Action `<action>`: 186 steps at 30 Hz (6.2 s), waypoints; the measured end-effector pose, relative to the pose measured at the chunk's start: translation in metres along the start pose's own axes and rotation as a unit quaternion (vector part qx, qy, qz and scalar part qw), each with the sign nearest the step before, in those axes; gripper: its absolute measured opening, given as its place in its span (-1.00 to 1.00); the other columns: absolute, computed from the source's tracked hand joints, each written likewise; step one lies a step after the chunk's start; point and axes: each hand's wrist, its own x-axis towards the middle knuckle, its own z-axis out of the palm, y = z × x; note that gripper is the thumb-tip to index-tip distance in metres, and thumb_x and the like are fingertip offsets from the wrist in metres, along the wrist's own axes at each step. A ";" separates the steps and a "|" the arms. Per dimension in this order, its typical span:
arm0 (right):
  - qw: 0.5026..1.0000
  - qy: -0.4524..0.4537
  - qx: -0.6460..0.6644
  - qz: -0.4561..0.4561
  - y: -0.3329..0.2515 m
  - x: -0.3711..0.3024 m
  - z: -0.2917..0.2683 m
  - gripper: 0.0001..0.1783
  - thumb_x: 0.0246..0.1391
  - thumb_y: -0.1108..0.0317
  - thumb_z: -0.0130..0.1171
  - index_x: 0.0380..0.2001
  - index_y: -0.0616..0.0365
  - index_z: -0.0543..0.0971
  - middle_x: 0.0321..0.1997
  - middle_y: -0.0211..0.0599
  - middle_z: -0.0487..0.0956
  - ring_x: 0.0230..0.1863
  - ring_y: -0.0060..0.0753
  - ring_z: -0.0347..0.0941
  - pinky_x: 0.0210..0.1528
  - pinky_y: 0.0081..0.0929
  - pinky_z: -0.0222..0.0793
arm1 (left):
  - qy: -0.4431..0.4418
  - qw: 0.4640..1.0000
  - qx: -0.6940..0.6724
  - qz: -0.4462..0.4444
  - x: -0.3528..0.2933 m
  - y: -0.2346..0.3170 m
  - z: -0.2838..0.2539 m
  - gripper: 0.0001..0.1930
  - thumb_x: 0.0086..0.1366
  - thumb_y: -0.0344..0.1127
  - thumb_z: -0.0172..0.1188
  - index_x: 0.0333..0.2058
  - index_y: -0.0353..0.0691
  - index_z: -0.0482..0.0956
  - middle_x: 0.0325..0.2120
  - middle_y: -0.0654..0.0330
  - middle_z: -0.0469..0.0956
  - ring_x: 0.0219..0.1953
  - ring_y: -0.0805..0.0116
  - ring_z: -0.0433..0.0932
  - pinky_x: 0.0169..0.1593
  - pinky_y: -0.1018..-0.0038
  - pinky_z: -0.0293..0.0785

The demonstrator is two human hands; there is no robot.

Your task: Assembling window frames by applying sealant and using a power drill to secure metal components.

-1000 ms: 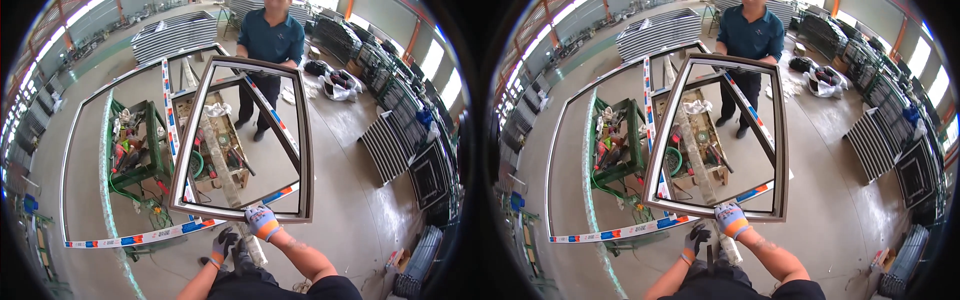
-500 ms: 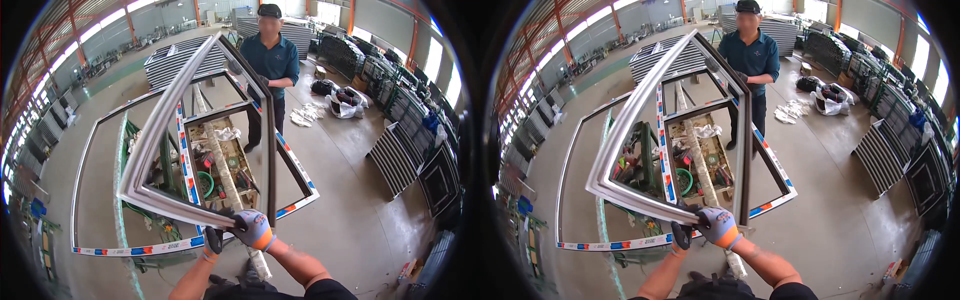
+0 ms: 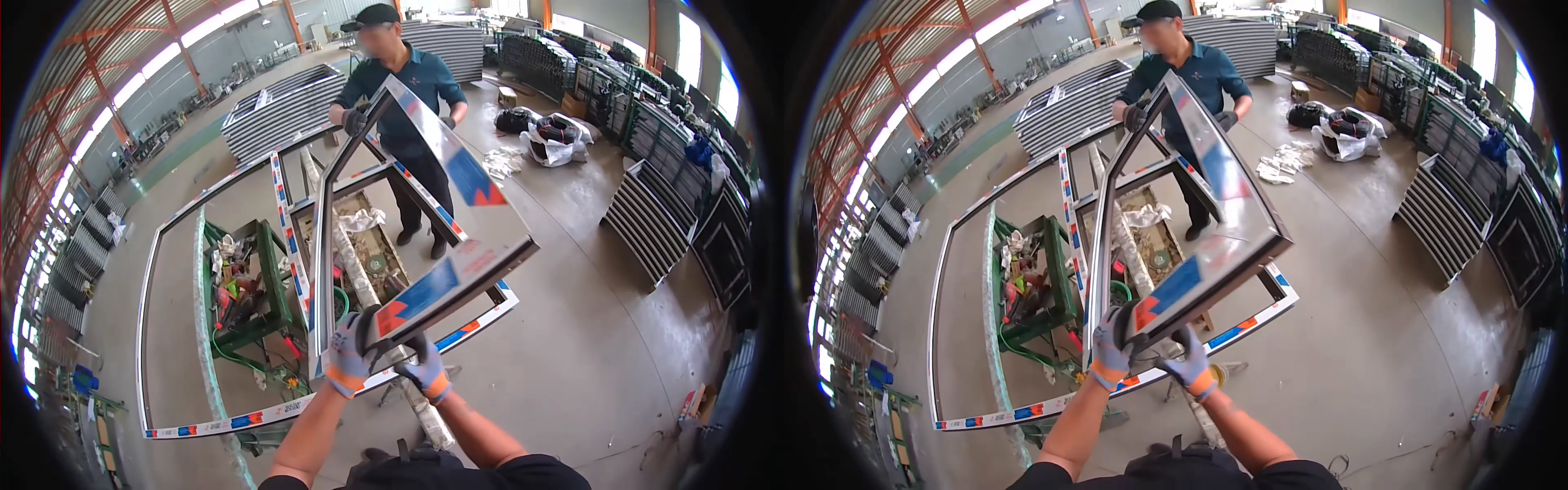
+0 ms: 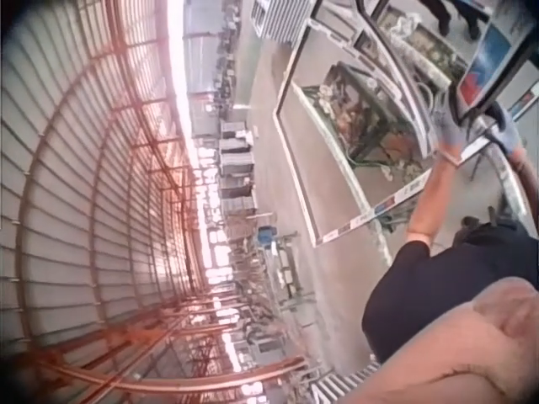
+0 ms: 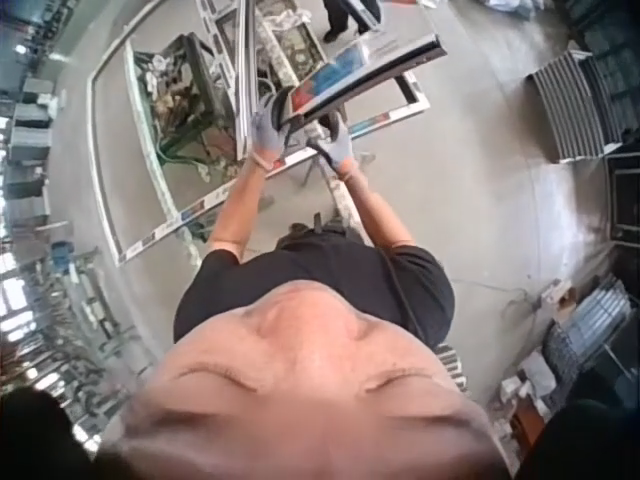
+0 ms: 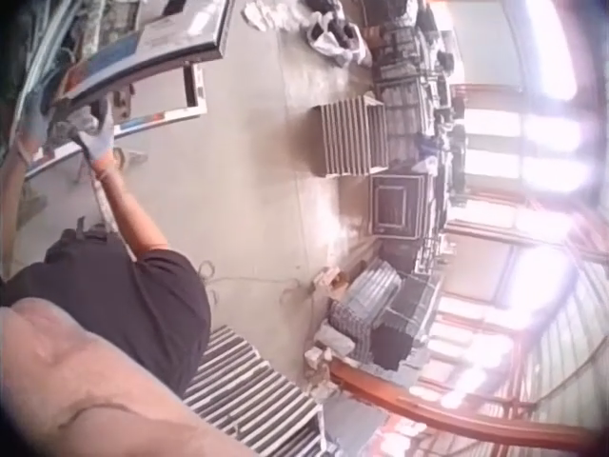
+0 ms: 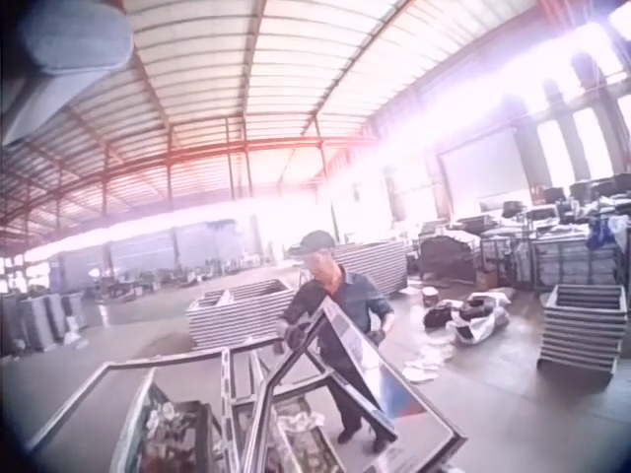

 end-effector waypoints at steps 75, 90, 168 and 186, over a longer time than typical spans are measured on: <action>0.656 -0.191 -0.694 0.229 0.131 0.135 -0.171 -0.53 0.18 0.05 -0.12 -0.36 0.11 0.71 -0.22 -0.06 0.68 -0.15 0.01 0.61 -0.05 -0.18 0.48 | -0.194 0.887 0.264 -0.325 -0.111 -0.178 0.175 -0.62 0.38 -0.05 0.03 -0.08 -0.20 0.63 -0.13 0.02 0.65 -0.09 0.06 0.63 0.01 0.25 0.51; 0.644 -0.166 -0.727 0.171 0.159 0.128 -0.178 -0.46 0.20 -0.07 -0.04 -0.48 0.15 0.69 -0.36 0.03 0.66 -0.26 0.06 0.60 -0.14 -0.11 0.49 | -0.186 0.890 0.189 -0.371 -0.069 -0.151 0.247 -0.60 0.40 0.03 -0.07 -0.27 -0.15 0.60 -0.33 0.01 0.67 -0.29 0.03 0.66 -0.16 0.13 0.54; 0.789 -0.152 -0.553 0.222 0.068 -0.021 -0.199 -0.73 0.30 0.24 0.03 -0.32 0.21 0.57 -0.54 0.07 0.54 -0.47 0.18 0.49 -0.42 -0.07 0.35 | -0.235 0.832 0.228 -0.447 -0.053 -0.144 0.234 -0.59 0.42 0.05 -0.12 -0.13 -0.09 0.58 -0.21 -0.02 0.66 -0.15 0.02 0.64 -0.05 0.12 0.50; 0.762 -0.179 -0.563 0.264 0.067 -0.014 -0.209 -0.71 0.32 0.26 -0.05 -0.28 0.22 0.59 -0.45 0.04 0.61 -0.41 0.11 0.56 -0.36 -0.08 0.39 | -0.279 0.831 0.166 -0.451 -0.054 -0.142 0.238 -0.71 0.31 -0.16 0.00 -0.23 -0.21 0.61 -0.28 -0.13 0.65 -0.23 -0.09 0.65 -0.17 0.07 0.55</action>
